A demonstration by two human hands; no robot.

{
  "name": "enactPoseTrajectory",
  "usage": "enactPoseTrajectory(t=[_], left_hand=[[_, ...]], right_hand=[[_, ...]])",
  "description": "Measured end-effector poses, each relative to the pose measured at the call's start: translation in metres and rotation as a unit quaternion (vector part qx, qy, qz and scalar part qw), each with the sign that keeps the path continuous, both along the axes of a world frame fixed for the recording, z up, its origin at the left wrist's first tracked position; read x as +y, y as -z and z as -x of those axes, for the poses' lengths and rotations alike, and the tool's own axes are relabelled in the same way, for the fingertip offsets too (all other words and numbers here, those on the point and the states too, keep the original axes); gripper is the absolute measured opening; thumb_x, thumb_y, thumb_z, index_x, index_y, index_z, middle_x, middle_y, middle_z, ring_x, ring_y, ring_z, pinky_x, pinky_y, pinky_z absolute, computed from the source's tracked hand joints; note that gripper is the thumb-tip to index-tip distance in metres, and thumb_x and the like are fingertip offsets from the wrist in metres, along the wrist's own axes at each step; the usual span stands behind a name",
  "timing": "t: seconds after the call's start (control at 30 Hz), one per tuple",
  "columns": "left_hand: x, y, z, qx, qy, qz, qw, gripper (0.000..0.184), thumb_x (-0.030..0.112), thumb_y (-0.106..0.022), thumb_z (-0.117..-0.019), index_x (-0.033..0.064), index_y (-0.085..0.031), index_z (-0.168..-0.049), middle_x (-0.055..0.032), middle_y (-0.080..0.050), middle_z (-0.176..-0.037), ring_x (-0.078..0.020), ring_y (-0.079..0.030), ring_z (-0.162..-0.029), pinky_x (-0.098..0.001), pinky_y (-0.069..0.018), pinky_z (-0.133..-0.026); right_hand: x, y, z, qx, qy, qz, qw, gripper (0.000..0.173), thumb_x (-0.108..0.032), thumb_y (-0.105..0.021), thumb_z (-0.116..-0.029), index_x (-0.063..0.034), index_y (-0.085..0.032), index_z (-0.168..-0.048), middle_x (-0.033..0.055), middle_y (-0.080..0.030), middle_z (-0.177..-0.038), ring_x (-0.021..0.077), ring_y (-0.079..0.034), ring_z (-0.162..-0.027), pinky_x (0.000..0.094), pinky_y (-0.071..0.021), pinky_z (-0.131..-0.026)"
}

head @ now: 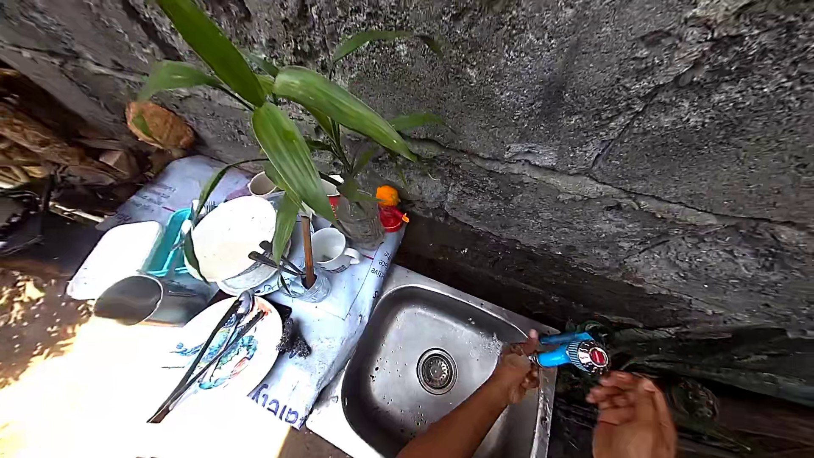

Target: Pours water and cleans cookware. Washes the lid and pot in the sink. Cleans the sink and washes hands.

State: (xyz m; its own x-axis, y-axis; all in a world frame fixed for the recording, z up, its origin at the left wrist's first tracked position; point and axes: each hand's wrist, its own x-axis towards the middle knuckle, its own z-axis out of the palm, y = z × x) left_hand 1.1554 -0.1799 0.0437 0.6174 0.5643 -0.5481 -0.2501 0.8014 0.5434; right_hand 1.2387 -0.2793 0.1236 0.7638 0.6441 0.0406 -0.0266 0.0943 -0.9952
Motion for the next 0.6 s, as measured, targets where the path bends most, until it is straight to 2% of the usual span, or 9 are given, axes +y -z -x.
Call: enactPoseTrajectory(t=[0.07,0.13,0.17,0.2,0.23,0.27,0.4,0.47,0.6], left_hand=[[0.010,0.007,0.012,0.078,-0.031,0.009,0.996,0.047,0.040,-0.039,-0.1111,0.0128,-0.049,-0.074,0.0067,-0.039,-0.051,-0.0030,-0.031,-0.037,-0.0184,-0.0274,-0.038],[0.019,0.023,0.039,0.152,-0.040,-0.069,0.985,0.025,0.024,-0.050,-0.1083,0.0080,-0.060,-0.092,0.0028,-0.055,-0.070,-0.0034,-0.042,-0.051,-0.0207,-0.0346,-0.047],[0.024,0.026,0.058,0.169,-0.011,-0.099,0.980,0.018,0.017,-0.054,-0.1047,0.0063,-0.061,-0.117,-0.0036,-0.063,-0.097,-0.0088,-0.052,-0.075,-0.0288,-0.0426,-0.064],[0.027,0.029,0.077,0.166,0.021,-0.101,0.981,0.039,0.015,-0.055,-0.1033,0.0057,-0.050,-0.141,-0.0130,-0.061,-0.128,-0.0197,-0.057,-0.109,-0.0433,-0.0464,-0.090],[0.028,0.034,0.093,0.154,0.033,-0.082,0.984,0.054,0.016,-0.054,-0.1037,0.0066,-0.037,-0.154,-0.0189,-0.048,-0.149,-0.0287,-0.047,-0.134,-0.0541,-0.0385,-0.108],[0.027,0.039,0.107,0.155,0.025,-0.062,0.986,0.056,0.019,-0.053,-0.1053,0.0065,-0.033,-0.156,-0.0209,-0.039,-0.156,-0.0318,-0.040,-0.142,-0.0553,-0.0340,-0.113],[0.012,0.055,0.152,0.252,-0.026,-0.005,0.967,0.042,0.026,-0.051,-0.1080,0.0002,-0.051,-0.142,-0.0223,-0.054,-0.140,-0.0306,-0.053,-0.124,-0.0492,-0.0430,-0.103],[0.005,0.053,0.174,0.271,-0.022,0.005,0.962,0.044,0.027,-0.049,-0.1086,0.0014,-0.050,-0.144,-0.0215,-0.053,-0.143,-0.0317,-0.050,-0.131,-0.0535,-0.0384,-0.108],[-0.012,0.048,0.230,0.313,-0.052,-0.131,0.939,0.033,0.018,-0.050,-0.1077,-0.0052,-0.057,-0.131,-0.0227,-0.061,-0.130,-0.0297,-0.060,-0.119,-0.0476,-0.0478,-0.102]], right_hand=[[0.014,0.029,0.017,0.297,0.001,0.050,0.954,0.044,-0.024,-0.020,-0.1128,-0.0104,-0.060,-0.100,-0.0018,-0.074,-0.080,0.0107,-0.072,-0.071,0.0270,-0.0610,-0.067],[0.036,0.048,0.034,0.438,0.000,0.069,0.896,0.042,-0.027,-0.020,-0.1136,-0.0046,-0.055,-0.111,0.0064,-0.073,-0.090,0.0179,-0.075,-0.082,0.0333,-0.0633,-0.076],[0.048,0.055,0.040,0.480,0.006,0.052,0.876,0.043,-0.028,-0.019,-0.1134,-0.0021,-0.054,-0.116,0.0095,-0.073,-0.096,0.0204,-0.075,-0.088,0.0352,-0.0628,-0.081],[0.061,0.063,0.047,0.508,0.019,0.030,0.861,0.045,-0.028,-0.019,-0.1130,-0.0001,-0.053,-0.119,0.0116,-0.072,-0.102,0.0217,-0.074,-0.093,0.0362,-0.0614,-0.084],[0.076,0.072,0.055,0.514,0.031,0.015,0.857,0.044,-0.029,-0.018,-0.1131,0.0010,-0.051,-0.122,0.0123,-0.070,-0.106,0.0212,-0.072,-0.096,0.0351,-0.0595,-0.087],[0.094,0.081,0.065,0.500,0.035,0.016,0.865,0.042,-0.025,-0.021,-0.1128,0.0033,-0.050,-0.123,0.0136,-0.069,-0.109,0.0208,-0.071,-0.099,0.0334,-0.0580,-0.089],[0.161,0.104,0.121,0.444,-0.212,0.119,0.862,0.049,-0.026,-0.024,-0.1137,0.0068,-0.051,-0.138,0.0187,-0.064,-0.134,0.0236,-0.064,-0.121,0.0364,-0.0504,-0.103],[0.175,0.103,0.135,0.423,-0.292,0.142,0.846,0.050,-0.028,-0.024,-0.1139,0.0047,-0.053,-0.138,0.0179,-0.063,-0.136,0.0243,-0.063,-0.123,0.0391,-0.0497,-0.104],[0.135,0.093,0.103,0.464,-0.155,0.131,0.862,0.050,-0.031,-0.023,-0.1128,0.0031,-0.056,-0.128,0.0152,-0.070,-0.115,0.0237,-0.070,-0.105,0.0397,-0.0564,-0.092]])
